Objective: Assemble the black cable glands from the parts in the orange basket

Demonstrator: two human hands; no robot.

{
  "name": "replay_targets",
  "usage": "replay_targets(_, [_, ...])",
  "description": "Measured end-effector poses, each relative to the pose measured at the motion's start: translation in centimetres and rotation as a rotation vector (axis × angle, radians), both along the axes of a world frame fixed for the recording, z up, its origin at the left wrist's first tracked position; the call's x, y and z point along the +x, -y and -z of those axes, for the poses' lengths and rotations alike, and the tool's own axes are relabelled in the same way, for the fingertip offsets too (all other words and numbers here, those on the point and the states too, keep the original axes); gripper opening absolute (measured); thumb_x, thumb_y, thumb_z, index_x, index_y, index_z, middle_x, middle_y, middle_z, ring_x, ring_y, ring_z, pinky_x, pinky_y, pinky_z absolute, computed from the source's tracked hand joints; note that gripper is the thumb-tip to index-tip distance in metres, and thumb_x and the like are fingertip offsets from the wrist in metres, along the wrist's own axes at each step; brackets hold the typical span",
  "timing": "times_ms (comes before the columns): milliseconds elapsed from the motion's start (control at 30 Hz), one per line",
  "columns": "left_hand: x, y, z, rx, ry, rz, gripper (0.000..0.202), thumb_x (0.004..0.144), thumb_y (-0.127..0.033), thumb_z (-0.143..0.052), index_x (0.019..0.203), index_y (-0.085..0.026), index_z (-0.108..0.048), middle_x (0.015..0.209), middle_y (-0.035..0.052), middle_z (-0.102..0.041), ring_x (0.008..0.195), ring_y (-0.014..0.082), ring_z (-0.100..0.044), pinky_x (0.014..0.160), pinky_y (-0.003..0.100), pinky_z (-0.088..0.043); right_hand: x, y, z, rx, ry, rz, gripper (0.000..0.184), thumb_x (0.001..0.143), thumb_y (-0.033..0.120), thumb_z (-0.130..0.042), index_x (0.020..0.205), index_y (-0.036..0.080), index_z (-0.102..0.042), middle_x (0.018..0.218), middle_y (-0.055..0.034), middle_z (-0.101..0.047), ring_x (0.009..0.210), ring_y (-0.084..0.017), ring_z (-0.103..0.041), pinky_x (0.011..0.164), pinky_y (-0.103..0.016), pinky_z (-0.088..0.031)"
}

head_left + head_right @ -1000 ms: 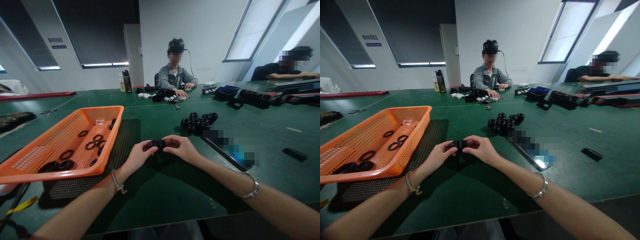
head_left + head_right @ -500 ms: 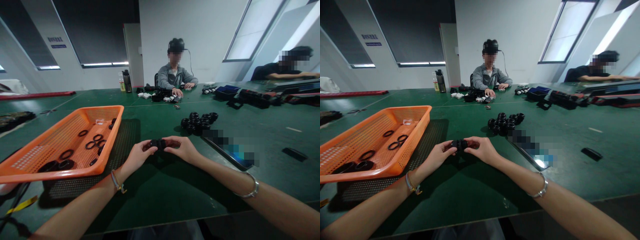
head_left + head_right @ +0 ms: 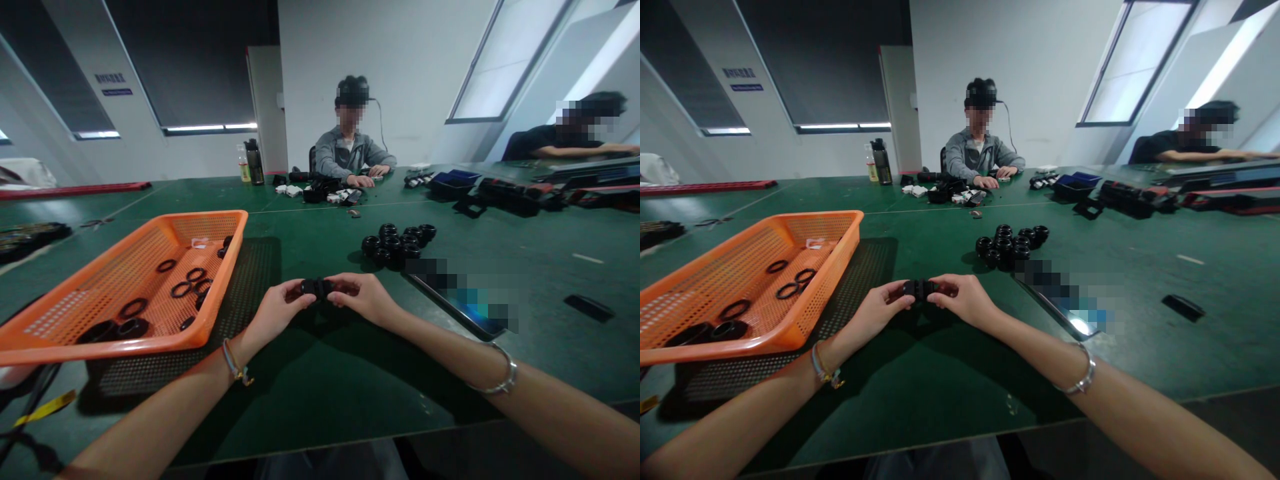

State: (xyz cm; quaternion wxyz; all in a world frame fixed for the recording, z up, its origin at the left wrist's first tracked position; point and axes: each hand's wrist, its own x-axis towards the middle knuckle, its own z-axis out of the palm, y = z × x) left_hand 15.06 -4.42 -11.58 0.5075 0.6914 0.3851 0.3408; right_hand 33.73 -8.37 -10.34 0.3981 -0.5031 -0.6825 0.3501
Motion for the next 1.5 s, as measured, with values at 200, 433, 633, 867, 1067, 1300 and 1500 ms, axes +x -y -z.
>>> replay_targets(200, [-0.03, 0.09, -0.09, 0.000, -0.003, 0.006, 0.035, 0.068, -0.032, -0.061, 0.097, -0.013, -0.063, 0.087, 0.0053, -0.068, 0.076, 0.0180, -0.061, 0.072, 0.029, -0.048, 0.05, 0.07, -0.37, 0.006, 0.056, -0.021, 0.023, 0.074, 0.027, -0.059, 0.093, 0.014, -0.064, 0.075, -0.0041, -0.068, 0.059, -0.014, -0.061, 0.056, -0.026, -0.051])
replay_targets(433, [0.27, 0.00, -0.50, -0.062, 0.012, -0.075, 0.028, 0.069, -0.029, -0.060, 0.090, -0.012, -0.063, 0.075, 0.0021, -0.065, 0.063, 0.0131, -0.058, 0.064, 0.026, -0.047, -0.01, 0.19, -0.83, 0.146, 0.246, -0.053, 0.035, 0.074, 0.019, -0.058, 0.109, 0.018, -0.060, 0.096, -0.0080, -0.066, 0.082, -0.019, -0.061, 0.061, -0.027, -0.050])
replay_targets(633, [0.39, -0.01, -0.27, -0.080, 0.050, -0.077, 0.032, 0.065, -0.025, -0.063, 0.094, -0.012, -0.061, 0.081, 0.0029, -0.066, 0.068, 0.0137, -0.059, 0.067, 0.026, -0.048, -0.12, -0.07, -0.34, 0.138, 0.165, -0.008, 0.033, 0.072, 0.015, -0.056, 0.103, 0.023, -0.063, 0.107, -0.0064, -0.058, 0.075, -0.015, -0.060, 0.050, -0.022, -0.051])
replay_targets(867, [0.37, 0.06, -0.33, -0.097, 0.054, -0.079, 0.033, 0.064, -0.026, -0.063, 0.094, -0.011, -0.061, 0.074, 0.0009, -0.063, 0.064, 0.0124, -0.057, 0.066, 0.026, -0.046, -0.36, -0.05, -0.24, 0.125, 0.135, 0.093, 0.045, 0.068, 0.011, -0.062, 0.112, 0.019, -0.058, 0.092, -0.0053, -0.066, 0.080, -0.018, -0.062, 0.070, -0.032, -0.052])
replay_targets(1067, [0.24, -0.03, -0.15, -0.077, 0.065, -0.052, 0.034, 0.064, -0.027, -0.063, 0.094, -0.012, -0.060, 0.082, 0.0035, -0.065, 0.071, 0.0145, -0.059, 0.070, 0.028, -0.046, -0.46, 0.11, -0.43, 0.123, 0.078, 0.053, 0.030, 0.068, 0.011, -0.063, 0.098, 0.015, -0.063, 0.090, -0.0063, -0.069, 0.081, -0.018, -0.064, 0.079, -0.034, -0.051])
replay_targets(1300, [0.04, -0.12, 0.08, -0.035, 0.050, -0.021, 0.037, 0.065, -0.032, -0.063, 0.096, -0.012, -0.061, 0.087, 0.0050, -0.066, 0.076, 0.0168, -0.060, 0.072, 0.029, -0.047, -0.27, -0.03, -0.14, 0.136, 0.086, 0.057, 0.032, 0.069, 0.012, -0.063, 0.100, 0.013, -0.063, 0.094, -0.0084, -0.069, 0.083, -0.019, -0.065, 0.080, -0.035, -0.052])
replay_targets(1500, [0.00, -0.24, 0.32, -0.013, 0.045, -0.018, 0.040, 0.065, -0.033, -0.063, 0.099, -0.012, -0.062, 0.091, 0.0061, -0.067, 0.082, 0.0192, -0.061, 0.075, 0.030, -0.047, -0.32, 0.13, -0.50, 0.136, 0.128, 0.066, 0.029, 0.070, 0.015, -0.063, 0.099, 0.013, -0.065, 0.092, -0.0087, -0.070, 0.082, -0.020, -0.065, 0.077, -0.035, -0.053])
